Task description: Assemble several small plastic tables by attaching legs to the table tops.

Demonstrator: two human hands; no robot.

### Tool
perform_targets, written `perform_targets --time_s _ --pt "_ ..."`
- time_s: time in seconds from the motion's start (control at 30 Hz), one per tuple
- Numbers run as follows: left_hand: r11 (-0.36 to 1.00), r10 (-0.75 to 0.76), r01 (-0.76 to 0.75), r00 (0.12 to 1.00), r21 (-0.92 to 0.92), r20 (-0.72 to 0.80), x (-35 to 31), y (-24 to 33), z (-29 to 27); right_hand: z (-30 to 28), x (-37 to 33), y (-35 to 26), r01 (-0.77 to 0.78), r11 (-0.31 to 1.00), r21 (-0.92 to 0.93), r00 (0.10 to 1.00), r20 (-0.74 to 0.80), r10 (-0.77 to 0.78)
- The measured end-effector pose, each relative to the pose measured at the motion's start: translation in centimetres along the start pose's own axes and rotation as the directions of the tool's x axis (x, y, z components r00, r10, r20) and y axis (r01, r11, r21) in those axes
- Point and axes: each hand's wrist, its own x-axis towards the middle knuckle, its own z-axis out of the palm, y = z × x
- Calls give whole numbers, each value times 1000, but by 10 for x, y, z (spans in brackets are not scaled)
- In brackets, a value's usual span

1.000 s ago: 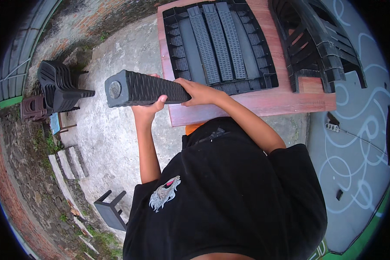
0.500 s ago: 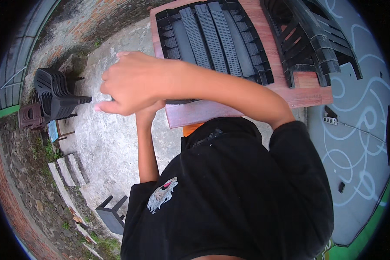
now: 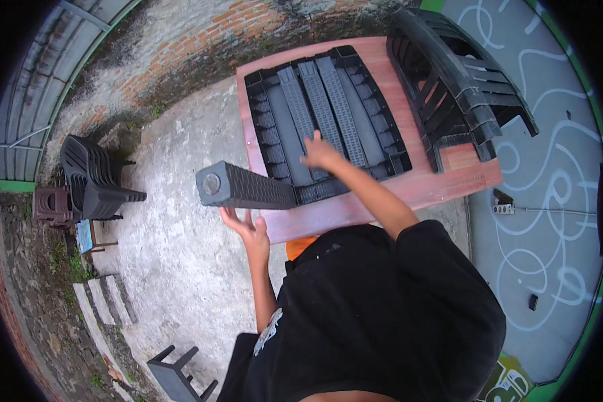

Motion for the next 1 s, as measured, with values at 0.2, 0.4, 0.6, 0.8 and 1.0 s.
perform_targets --time_s 0.2,0.4,0.6,0.8,1.0 --pt "957 -288 279 943 77 167 -61 12 -18 40 -17 -5 -129 991 31 978 -162 132" --pt "981 -159 57 777 184 609 -57 24 11 -23 -46 35 111 706 699 968 -239 84" --pt "851 199 -476 683 222 703 6 61 103 -112 -164 86 92 30 995 990 -89 -105" --pt "529 436 -833 431 162 790 67 119 166 -130 -292 140 137 71 988 990 -134 -41" --pt "328 544 -935 71 -134 836 43 141 199 -101 -374 170 191 -388 902 943 -279 -183"
